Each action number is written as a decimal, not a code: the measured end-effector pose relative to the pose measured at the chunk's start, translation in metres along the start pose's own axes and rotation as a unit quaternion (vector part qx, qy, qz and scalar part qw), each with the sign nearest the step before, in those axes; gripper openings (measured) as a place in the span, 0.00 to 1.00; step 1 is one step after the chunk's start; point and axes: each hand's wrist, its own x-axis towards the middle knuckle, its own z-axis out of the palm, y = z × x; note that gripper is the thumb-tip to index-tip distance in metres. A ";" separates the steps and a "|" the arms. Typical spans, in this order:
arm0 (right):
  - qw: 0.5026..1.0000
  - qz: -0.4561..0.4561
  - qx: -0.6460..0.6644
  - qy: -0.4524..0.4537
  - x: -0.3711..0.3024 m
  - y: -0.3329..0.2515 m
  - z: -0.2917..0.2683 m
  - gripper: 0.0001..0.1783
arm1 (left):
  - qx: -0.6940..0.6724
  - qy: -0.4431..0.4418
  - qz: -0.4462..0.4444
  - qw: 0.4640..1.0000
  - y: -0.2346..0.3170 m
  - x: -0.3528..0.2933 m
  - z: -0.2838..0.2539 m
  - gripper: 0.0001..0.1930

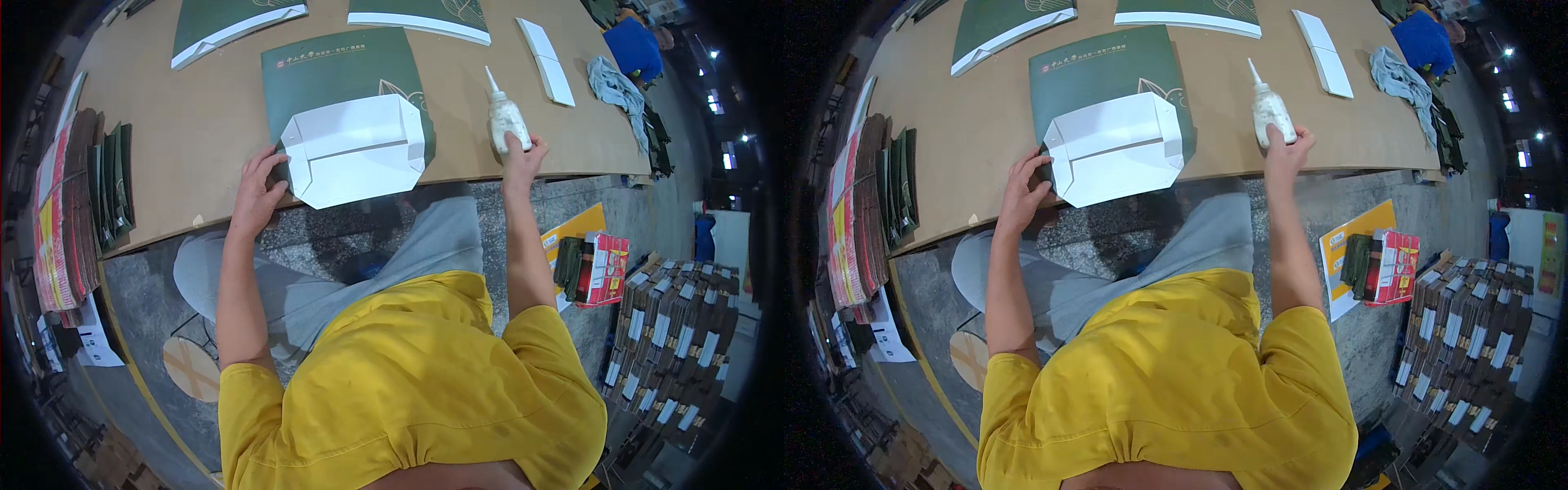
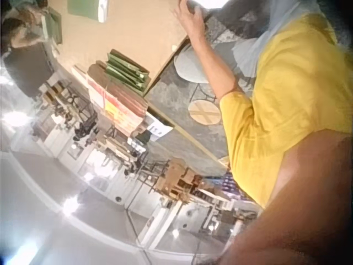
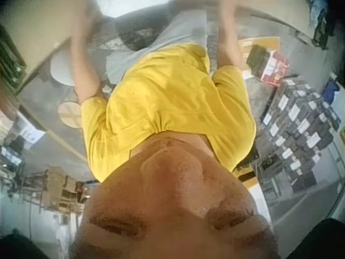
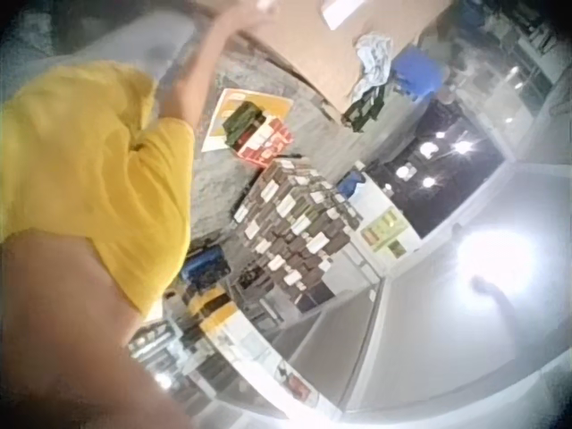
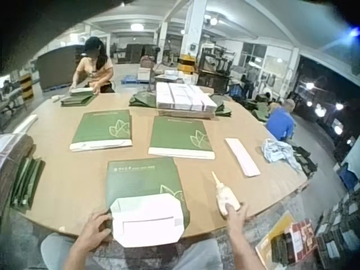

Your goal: Folding and gluing paper boxes or bags in a workshop.

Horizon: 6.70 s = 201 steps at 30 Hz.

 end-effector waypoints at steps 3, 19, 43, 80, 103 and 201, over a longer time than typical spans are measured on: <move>0.993 -0.075 -0.091 -0.026 0.000 0.005 0.005 0.26 | -0.003 -0.003 -0.007 1.000 0.000 0.000 0.001 0.21; 0.833 -0.225 -0.224 -0.454 -0.018 -0.048 0.077 0.21 | 0.067 0.018 -0.025 0.997 0.001 0.037 -0.008 0.20; 0.783 -0.386 -0.256 -0.416 -0.052 -0.022 0.048 0.26 | 0.250 0.038 0.157 0.955 0.017 0.000 0.017 0.25; 0.792 -0.170 -0.083 -0.580 -0.128 -0.164 0.252 0.42 | 0.609 0.201 -0.266 0.719 -0.154 -0.039 -0.213 0.22; 0.605 0.009 -0.064 -0.793 -0.336 -0.220 0.421 0.42 | 0.500 0.207 -0.247 0.803 -0.158 -0.062 -0.224 0.19; 0.781 -0.308 -0.363 -0.405 -0.125 -0.128 0.127 0.59 | 0.298 0.247 -0.120 0.914 -0.039 0.066 -0.023 0.26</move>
